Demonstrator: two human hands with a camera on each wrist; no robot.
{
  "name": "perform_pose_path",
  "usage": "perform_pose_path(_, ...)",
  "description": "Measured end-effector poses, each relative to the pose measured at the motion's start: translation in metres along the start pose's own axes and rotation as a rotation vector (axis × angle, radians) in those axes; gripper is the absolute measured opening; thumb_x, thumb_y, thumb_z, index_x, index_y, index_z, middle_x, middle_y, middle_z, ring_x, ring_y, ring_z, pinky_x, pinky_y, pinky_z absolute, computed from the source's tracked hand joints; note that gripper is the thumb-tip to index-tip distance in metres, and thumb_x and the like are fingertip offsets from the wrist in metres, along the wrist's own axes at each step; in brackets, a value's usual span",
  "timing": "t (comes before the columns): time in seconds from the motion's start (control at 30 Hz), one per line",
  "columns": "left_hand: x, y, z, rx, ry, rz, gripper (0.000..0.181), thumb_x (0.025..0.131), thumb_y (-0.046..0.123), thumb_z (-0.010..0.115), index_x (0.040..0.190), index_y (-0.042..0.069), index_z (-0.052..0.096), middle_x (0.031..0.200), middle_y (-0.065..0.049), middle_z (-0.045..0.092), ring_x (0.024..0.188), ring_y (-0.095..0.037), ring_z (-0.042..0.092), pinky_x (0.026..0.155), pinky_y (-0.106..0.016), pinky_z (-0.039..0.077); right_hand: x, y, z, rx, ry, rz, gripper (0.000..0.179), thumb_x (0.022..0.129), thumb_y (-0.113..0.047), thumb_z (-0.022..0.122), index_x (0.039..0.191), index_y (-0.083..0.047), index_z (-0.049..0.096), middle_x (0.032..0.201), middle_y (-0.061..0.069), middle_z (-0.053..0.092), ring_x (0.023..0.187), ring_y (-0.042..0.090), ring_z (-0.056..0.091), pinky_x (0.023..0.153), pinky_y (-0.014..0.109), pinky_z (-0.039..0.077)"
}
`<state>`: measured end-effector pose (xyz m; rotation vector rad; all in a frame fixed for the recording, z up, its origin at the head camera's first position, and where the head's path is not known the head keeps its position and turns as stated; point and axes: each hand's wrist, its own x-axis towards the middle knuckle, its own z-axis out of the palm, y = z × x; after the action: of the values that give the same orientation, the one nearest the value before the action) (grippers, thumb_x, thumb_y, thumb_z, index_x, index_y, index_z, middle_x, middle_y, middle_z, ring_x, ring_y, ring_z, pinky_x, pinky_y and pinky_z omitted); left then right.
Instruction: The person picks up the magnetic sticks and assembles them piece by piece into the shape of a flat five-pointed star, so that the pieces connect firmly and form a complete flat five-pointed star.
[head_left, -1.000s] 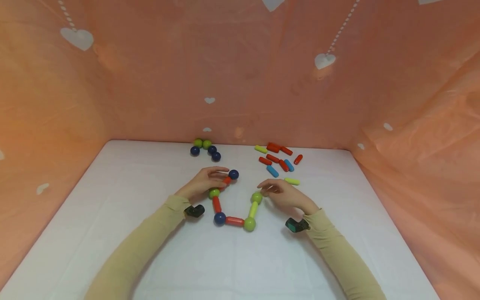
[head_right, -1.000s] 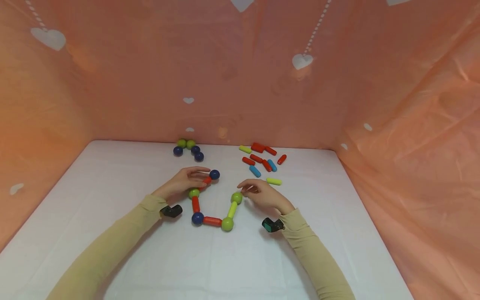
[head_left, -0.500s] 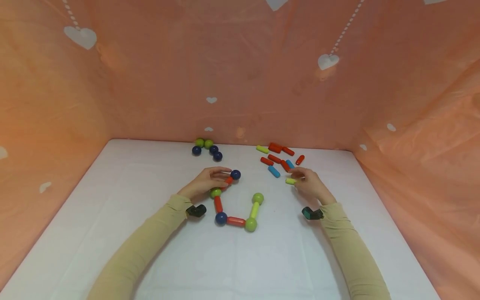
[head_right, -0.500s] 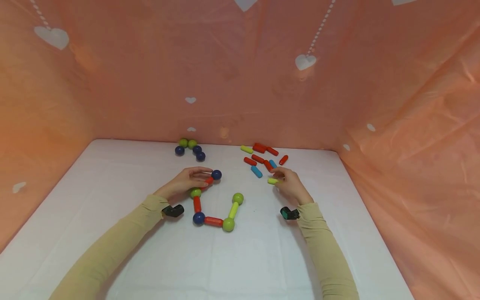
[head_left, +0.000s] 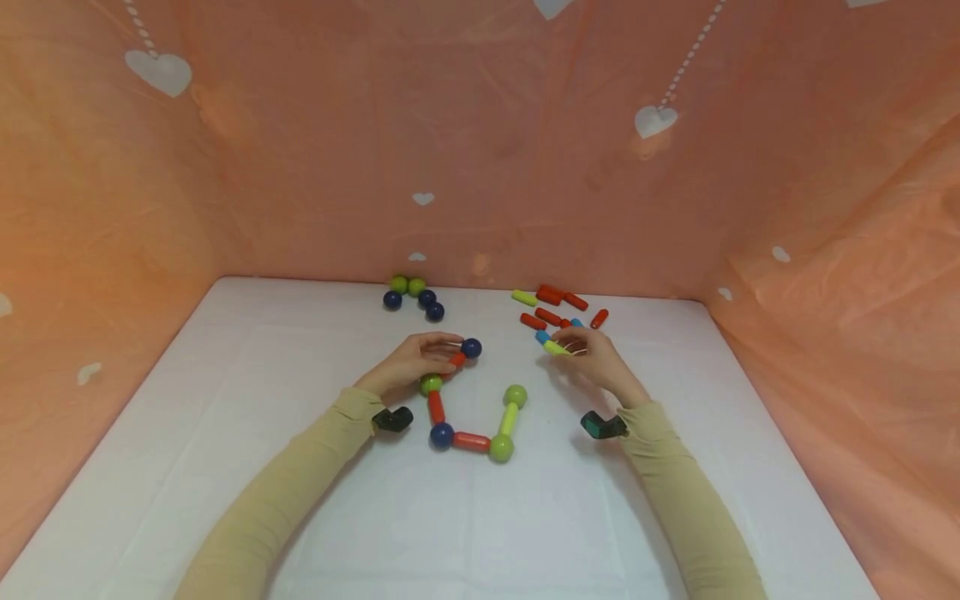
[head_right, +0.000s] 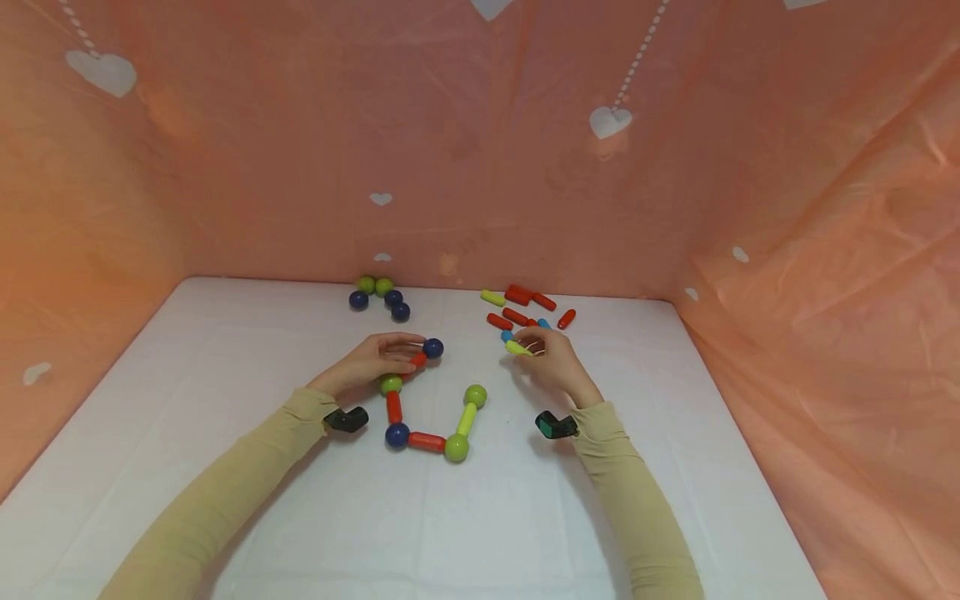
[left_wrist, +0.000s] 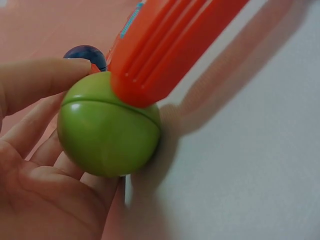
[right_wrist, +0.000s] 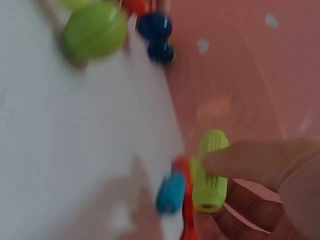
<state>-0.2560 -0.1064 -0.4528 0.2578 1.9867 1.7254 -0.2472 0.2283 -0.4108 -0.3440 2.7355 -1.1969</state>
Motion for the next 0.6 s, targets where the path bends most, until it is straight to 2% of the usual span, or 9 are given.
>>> perform_pose_path(0.23, -0.001, 0.002, 0.001, 0.014, -0.002, 0.013, 0.051, 0.097, 0.007, 0.066, 0.146, 0.01, 0.052, 0.146, -0.015, 0.058, 0.135, -0.028, 0.056, 0.111, -0.036, 0.051, 0.013, -0.03, 0.023, 0.057, -0.088, -0.084, 0.031, 0.095, -0.009, 0.069, 0.125, -0.003, 0.068, 0.124, 0.018, 0.069, 0.111, 0.033, 0.064, 0.101, 0.046, 0.055)
perform_pose_path(0.43, -0.001, 0.001, 0.0, 0.021, -0.004, 0.019, 0.052, 0.097, 0.007, 0.065, 0.147, 0.01, 0.051, 0.147, -0.015, 0.057, 0.137, -0.03, 0.054, 0.113, -0.038, 0.049, 0.02, -0.044, 0.044, 0.097, -0.177, -0.016, 0.031, 0.096, -0.015, 0.069, 0.126, -0.008, 0.068, 0.124, 0.013, 0.068, 0.109, 0.028, 0.063, 0.092, 0.034, 0.057)
perform_pose_path(0.6, -0.002, 0.002, -0.002, 0.019, -0.011, 0.024, 0.052, 0.097, 0.007, 0.065, 0.147, 0.009, 0.05, 0.148, -0.017, 0.056, 0.138, -0.032, 0.053, 0.113, -0.039, 0.048, 0.023, -0.048, 0.055, 0.111, -0.205, 0.02, 0.03, 0.095, -0.016, 0.068, 0.124, -0.007, 0.069, 0.121, 0.013, 0.068, 0.105, 0.027, 0.065, 0.084, 0.029, 0.058)
